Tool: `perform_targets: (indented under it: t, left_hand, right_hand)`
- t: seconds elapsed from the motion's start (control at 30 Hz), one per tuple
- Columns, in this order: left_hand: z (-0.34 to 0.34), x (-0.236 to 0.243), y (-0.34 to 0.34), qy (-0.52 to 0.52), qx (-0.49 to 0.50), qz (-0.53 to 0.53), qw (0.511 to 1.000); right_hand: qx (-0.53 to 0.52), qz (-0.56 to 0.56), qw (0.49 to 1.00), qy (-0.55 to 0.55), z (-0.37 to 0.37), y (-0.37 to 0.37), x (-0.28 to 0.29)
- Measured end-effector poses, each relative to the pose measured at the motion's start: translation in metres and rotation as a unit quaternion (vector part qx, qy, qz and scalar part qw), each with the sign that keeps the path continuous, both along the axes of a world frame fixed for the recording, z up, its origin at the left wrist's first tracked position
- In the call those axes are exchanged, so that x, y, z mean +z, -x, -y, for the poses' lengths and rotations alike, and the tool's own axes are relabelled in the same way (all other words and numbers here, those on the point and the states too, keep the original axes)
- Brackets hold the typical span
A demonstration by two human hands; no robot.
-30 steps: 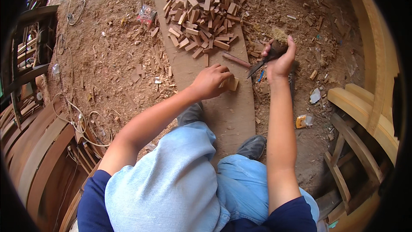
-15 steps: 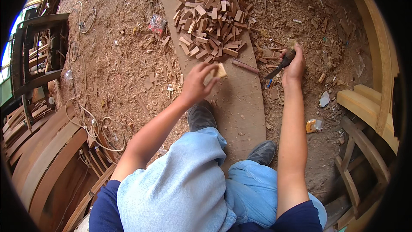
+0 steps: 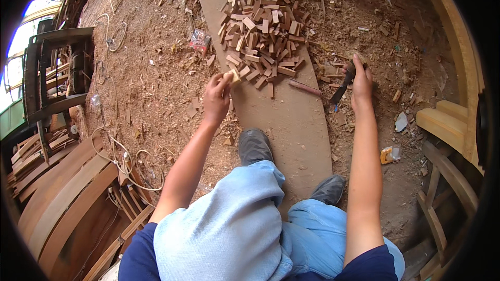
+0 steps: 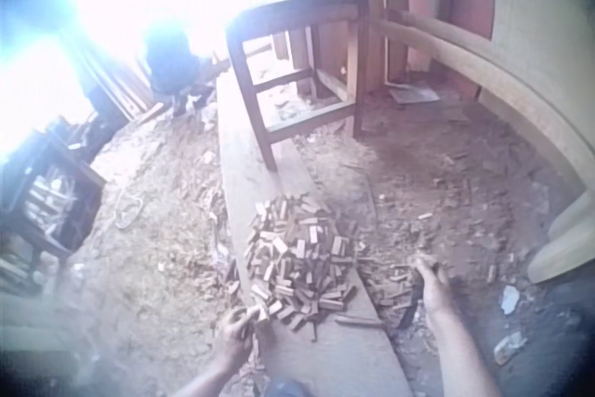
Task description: The person sits on the floor and uses a rasp to smooth and shape small rectangular wood pieces. They repeatedly rub the rasp along the edges and faces of each piece, then place the finished pieces into a growing pile.
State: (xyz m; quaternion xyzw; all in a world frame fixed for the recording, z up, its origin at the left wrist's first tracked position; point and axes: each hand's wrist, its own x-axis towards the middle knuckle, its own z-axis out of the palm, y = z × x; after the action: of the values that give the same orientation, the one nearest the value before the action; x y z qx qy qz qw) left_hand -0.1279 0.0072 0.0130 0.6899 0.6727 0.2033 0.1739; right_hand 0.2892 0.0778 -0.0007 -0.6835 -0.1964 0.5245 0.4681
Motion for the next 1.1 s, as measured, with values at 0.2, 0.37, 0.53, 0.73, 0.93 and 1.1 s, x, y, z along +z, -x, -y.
perform_targets:
  t: [0.2,0.37,0.53,0.73,0.93,1.1]
  left_hand:
    - [0.001,-0.001,-0.001,0.000,0.003,0.012,1.000]
    - [-0.003,0.003,-0.001,-0.001,-0.006,-0.028,1.000]
    - [-0.010,0.003,-0.002,0.011,-0.018,-0.027,0.999]
    - [-0.018,-0.001,-0.011,0.047,-0.013,0.053,0.997]
    - [-0.017,0.015,-0.014,0.145,0.013,0.013,0.989]
    - [-0.020,0.022,-0.018,0.203,-0.018,0.049,0.978]
  right_hand:
    - [0.011,0.011,1.000,0.009,0.000,0.000,-0.004]
    - [0.023,0.018,1.000,-0.002,0.000,0.004,-0.005]
    - [0.046,-0.001,0.999,0.002,0.004,0.004,-0.002]
    - [-0.017,-0.137,0.990,-0.031,0.009,0.010,0.009]
    - [0.011,-0.192,0.975,-0.113,0.004,0.018,0.026]
    - [0.084,-0.038,0.996,0.020,-0.004,0.005,0.047]
